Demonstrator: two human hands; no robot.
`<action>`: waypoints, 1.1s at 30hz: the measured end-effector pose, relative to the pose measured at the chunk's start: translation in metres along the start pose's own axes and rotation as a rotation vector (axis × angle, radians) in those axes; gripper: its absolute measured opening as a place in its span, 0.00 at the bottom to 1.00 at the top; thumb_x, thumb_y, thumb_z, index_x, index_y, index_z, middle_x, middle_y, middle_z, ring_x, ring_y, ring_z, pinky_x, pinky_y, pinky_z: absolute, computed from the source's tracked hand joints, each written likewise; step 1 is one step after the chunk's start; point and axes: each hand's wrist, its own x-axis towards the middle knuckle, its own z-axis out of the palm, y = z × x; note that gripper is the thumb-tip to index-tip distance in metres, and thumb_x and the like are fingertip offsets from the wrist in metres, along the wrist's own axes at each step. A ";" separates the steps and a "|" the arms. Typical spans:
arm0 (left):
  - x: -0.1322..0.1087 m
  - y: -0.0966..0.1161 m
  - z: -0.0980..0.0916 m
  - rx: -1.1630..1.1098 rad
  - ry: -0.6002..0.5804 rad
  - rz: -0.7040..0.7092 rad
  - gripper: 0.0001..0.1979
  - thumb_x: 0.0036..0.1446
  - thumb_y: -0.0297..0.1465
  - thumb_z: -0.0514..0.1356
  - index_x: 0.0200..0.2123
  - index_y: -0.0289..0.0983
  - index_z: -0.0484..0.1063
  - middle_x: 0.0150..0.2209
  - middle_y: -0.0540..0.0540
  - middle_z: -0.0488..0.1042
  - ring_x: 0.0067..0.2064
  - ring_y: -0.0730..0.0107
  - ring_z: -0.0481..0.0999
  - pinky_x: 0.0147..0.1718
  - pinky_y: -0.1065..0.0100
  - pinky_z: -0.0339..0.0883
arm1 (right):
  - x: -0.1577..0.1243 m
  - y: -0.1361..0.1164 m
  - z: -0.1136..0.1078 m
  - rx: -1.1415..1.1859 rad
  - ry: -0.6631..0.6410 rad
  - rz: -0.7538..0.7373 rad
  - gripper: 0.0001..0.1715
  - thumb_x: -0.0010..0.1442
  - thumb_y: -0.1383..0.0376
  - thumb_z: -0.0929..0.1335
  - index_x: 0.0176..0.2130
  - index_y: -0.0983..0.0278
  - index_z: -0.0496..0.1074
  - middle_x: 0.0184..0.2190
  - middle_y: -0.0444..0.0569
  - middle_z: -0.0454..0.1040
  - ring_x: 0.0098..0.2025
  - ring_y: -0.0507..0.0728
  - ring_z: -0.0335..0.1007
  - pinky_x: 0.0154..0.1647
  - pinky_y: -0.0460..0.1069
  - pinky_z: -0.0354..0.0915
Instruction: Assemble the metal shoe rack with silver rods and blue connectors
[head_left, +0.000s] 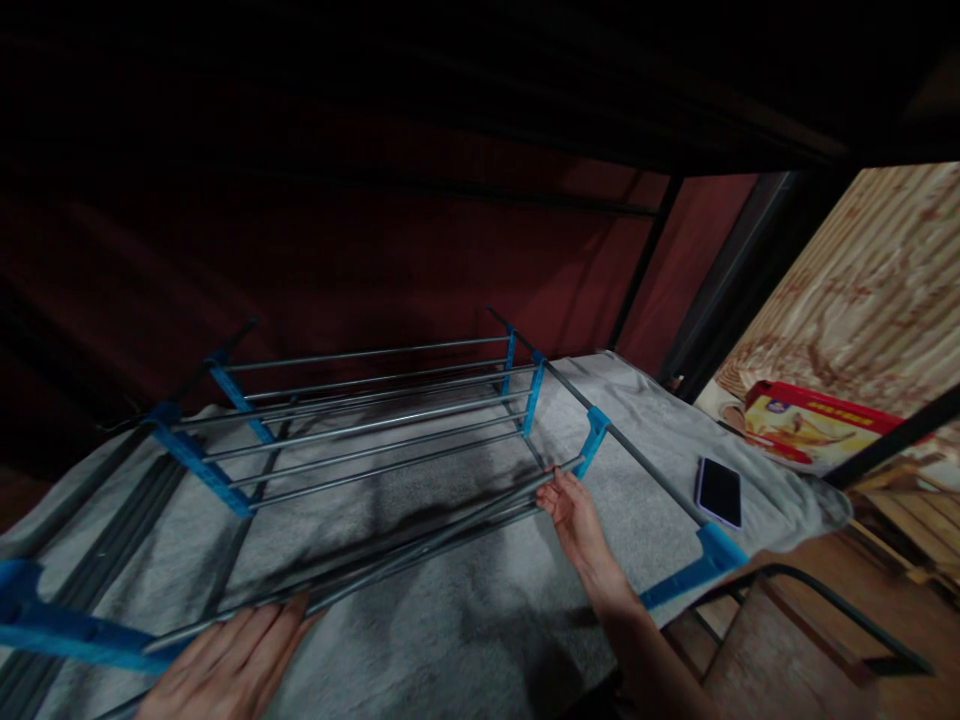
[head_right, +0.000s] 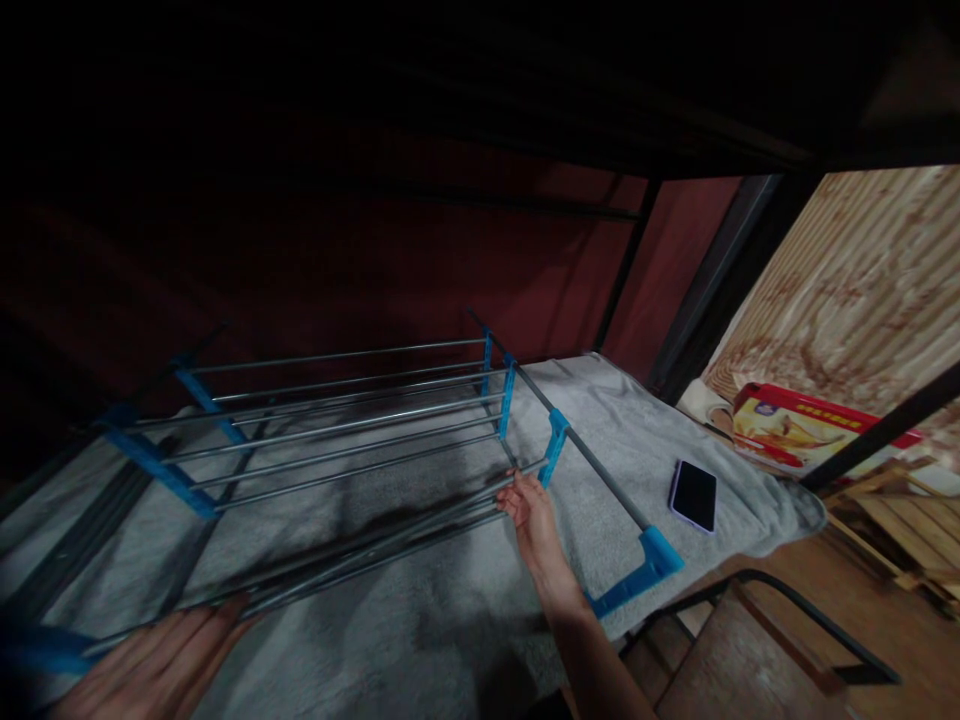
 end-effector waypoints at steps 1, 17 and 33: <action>0.006 0.001 -0.002 0.016 -0.007 0.003 0.15 0.64 0.31 0.51 0.45 0.40 0.77 0.36 0.43 0.79 0.39 0.57 0.76 0.41 0.59 0.64 | -0.002 0.001 0.001 -0.011 -0.001 0.005 0.13 0.53 0.57 0.76 0.34 0.60 0.73 0.29 0.40 0.73 0.30 0.50 0.70 0.33 0.46 0.68; 0.047 0.045 -0.026 0.024 -0.299 -0.323 0.10 0.65 0.25 0.56 0.47 0.37 0.71 0.34 0.47 0.75 0.37 0.65 0.73 0.37 0.62 0.64 | -0.055 -0.001 0.094 -0.995 -0.875 -0.204 0.13 0.67 0.55 0.64 0.42 0.58 0.74 0.38 0.48 0.76 0.42 0.56 0.73 0.43 0.47 0.68; 0.041 0.050 -0.005 -0.166 -0.237 -0.527 0.20 0.61 0.19 0.49 0.51 0.34 0.74 0.50 0.39 0.79 0.51 0.61 0.78 0.50 0.62 0.73 | -0.099 0.142 0.316 -1.454 -1.684 -0.397 0.16 0.62 0.67 0.64 0.48 0.65 0.73 0.49 0.57 0.76 0.51 0.62 0.72 0.52 0.54 0.64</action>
